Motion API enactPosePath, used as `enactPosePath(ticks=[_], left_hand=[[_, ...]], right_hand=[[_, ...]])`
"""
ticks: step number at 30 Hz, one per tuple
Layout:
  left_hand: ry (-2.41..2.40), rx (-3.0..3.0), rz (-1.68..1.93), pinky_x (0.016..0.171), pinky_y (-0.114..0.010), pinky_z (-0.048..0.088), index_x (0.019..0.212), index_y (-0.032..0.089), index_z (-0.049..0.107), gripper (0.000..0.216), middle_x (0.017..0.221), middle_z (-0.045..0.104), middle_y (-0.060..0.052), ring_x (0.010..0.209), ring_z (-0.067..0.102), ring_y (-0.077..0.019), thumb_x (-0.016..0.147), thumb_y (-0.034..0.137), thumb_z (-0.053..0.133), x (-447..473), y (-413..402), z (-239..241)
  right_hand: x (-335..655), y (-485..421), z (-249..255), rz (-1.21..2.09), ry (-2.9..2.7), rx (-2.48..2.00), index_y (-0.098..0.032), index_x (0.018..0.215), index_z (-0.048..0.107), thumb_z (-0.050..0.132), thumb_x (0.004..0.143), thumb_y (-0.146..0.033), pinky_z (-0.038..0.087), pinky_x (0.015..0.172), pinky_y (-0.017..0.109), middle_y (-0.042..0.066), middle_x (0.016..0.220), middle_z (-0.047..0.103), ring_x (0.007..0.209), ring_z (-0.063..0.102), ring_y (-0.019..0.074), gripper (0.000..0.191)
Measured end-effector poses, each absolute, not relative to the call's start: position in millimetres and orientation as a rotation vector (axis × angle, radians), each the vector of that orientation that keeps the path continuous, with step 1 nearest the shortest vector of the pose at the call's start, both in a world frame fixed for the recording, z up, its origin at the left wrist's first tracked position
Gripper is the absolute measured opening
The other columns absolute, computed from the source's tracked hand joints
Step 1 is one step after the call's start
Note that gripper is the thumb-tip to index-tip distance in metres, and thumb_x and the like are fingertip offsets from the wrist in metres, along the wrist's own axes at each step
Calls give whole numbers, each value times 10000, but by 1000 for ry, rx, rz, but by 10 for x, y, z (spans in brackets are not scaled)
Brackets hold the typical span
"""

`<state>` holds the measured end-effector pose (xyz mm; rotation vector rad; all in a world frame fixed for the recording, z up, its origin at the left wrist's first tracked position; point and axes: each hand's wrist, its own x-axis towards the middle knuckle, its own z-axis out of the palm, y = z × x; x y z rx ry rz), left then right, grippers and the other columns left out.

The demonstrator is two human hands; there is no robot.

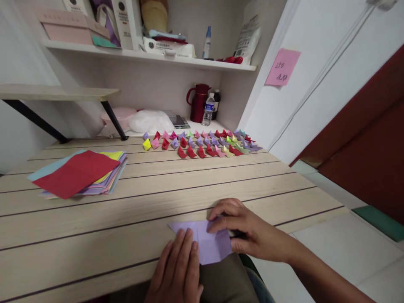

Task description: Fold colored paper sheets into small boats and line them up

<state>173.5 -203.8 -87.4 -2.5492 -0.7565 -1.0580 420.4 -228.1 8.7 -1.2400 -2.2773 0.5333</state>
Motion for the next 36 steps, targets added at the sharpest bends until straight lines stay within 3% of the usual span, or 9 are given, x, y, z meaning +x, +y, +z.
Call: enactPosePath(ticks=[9, 15, 26, 32, 34, 36], left_hand=[[-717, -2519, -1044, 1146, -396, 295, 1151, 95, 621, 307, 1246, 684, -154, 1220, 596, -263, 927, 169, 424, 1741, -2023, -889], [-550, -2497, -923, 1189, -421, 223, 1150, 76, 634, 330, 1249, 680, -178, 1173, 632, -281, 863, 188, 515, 1682, -1947, -864], [-610, -2523, -967, 1188, -406, 232, 1211, 67, 616, 373, 1266, 674, -167, 1197, 616, -273, 873, 178, 505, 1701, -1986, -854], [-844, -2461, -1048, 1163, -385, 278, 1349, 231, 562, 427, 1283, 676, -89, 1222, 599, -238, 932, 224, 474, 1794, -2076, -897], [-830, -2416, -1045, 1151, -401, 306, 1353, 252, 561, 431, 1266, 682, -89, 1234, 590, -241, 935, 204, 466, 1801, -2065, -936], [-808, -2395, -1067, 1151, -420, 315, 1355, 243, 558, 436, 1273, 674, -96, 1292, 542, -250, 936, 190, 449, 1797, -2036, -979]], right_hand=[[4032, -2209, 67, 489, -2072, -1464, -243, 944, 655, 554, 964, -476, 362, 961, 378, 36, 1094, 638, 1084, 562, 209, 254], [3940, -2157, -28, 374, -2018, -1606, -239, 876, 617, 677, 891, -439, 356, 877, 378, 21, 1027, 631, 995, 548, 222, 210], [3887, -2112, -50, 312, -2020, -1711, -221, 827, 591, 802, 786, -381, 308, 803, 366, 8, 977, 598, 942, 516, 228, 268], [3848, -2075, -34, 289, -2025, -1755, -214, 762, 598, 824, 752, -420, 326, 795, 366, 2, 935, 615, 932, 541, 229, 307], [3874, -2051, -40, 267, -2016, -1771, -226, 811, 612, 816, 748, -455, 354, 806, 371, 10, 977, 626, 954, 560, 234, 312], [3945, -2037, -47, 182, -1970, -1809, -251, 989, 624, 797, 771, -431, 389, 850, 395, 41, 1111, 627, 1036, 572, 250, 331]])
